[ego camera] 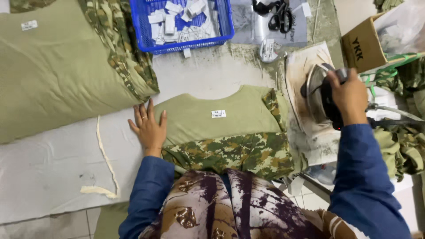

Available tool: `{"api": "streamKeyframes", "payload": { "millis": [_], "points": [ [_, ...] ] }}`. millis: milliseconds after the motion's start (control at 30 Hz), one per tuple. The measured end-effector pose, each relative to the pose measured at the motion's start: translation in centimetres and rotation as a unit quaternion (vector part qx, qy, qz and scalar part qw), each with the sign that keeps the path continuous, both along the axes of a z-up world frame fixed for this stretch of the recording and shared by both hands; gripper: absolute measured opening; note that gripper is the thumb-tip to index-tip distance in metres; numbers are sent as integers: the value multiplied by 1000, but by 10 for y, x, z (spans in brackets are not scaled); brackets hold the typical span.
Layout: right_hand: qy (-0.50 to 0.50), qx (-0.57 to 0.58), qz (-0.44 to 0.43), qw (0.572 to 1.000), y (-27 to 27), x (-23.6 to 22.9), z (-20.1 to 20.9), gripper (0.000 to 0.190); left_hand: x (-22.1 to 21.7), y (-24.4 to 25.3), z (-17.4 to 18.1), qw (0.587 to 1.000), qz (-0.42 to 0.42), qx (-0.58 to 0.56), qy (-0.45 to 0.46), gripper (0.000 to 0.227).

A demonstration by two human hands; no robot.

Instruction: The person irons a light green t-shirt on a table, repeatedly placing small white labels on the collar area and pressing them with the iron. The person also folds and unfolds a camouflage-patterned fabric piece on the table during the process.

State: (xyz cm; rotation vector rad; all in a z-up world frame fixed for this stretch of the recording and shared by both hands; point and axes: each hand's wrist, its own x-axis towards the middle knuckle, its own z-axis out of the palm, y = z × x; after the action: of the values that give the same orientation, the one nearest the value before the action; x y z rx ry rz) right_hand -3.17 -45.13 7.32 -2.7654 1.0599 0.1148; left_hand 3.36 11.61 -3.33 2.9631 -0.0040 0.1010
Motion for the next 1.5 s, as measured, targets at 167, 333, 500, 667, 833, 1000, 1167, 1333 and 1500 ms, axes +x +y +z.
{"api": "streamKeyframes", "payload": {
  "millis": [167,333,500,667,833,1000,1167,1333,1500],
  "points": [
    [34,9,248,968,161,19,55,59,-2,8,-13,1000,13,-19,-14,53],
    [-4,46,550,834,283,37,33,60,-1,19,-25,996,27,-77,-43,45],
    [-34,18,513,858,298,67,26,55,-1,23,-30,992,39,-90,-74,43],
    [76,40,332,939,205,59,46,67,0,21,-26,991,35,-78,-101,40],
    [53,13,120,991,48,23,18,72,3,20,-34,992,34,-51,-113,40],
    [-25,-63,-50,996,-48,-28,-51,77,-1,30,-48,992,34,-80,-88,38],
    [-25,-209,34,977,14,-30,-32,63,-17,9,1,975,-2,-220,7,43],
    [-30,120,211,970,223,-63,-63,60,-79,-50,40,972,-151,-180,29,29],
    [106,424,401,805,261,-48,-31,29,-125,-82,38,927,-316,-170,110,40]
  ]
}}
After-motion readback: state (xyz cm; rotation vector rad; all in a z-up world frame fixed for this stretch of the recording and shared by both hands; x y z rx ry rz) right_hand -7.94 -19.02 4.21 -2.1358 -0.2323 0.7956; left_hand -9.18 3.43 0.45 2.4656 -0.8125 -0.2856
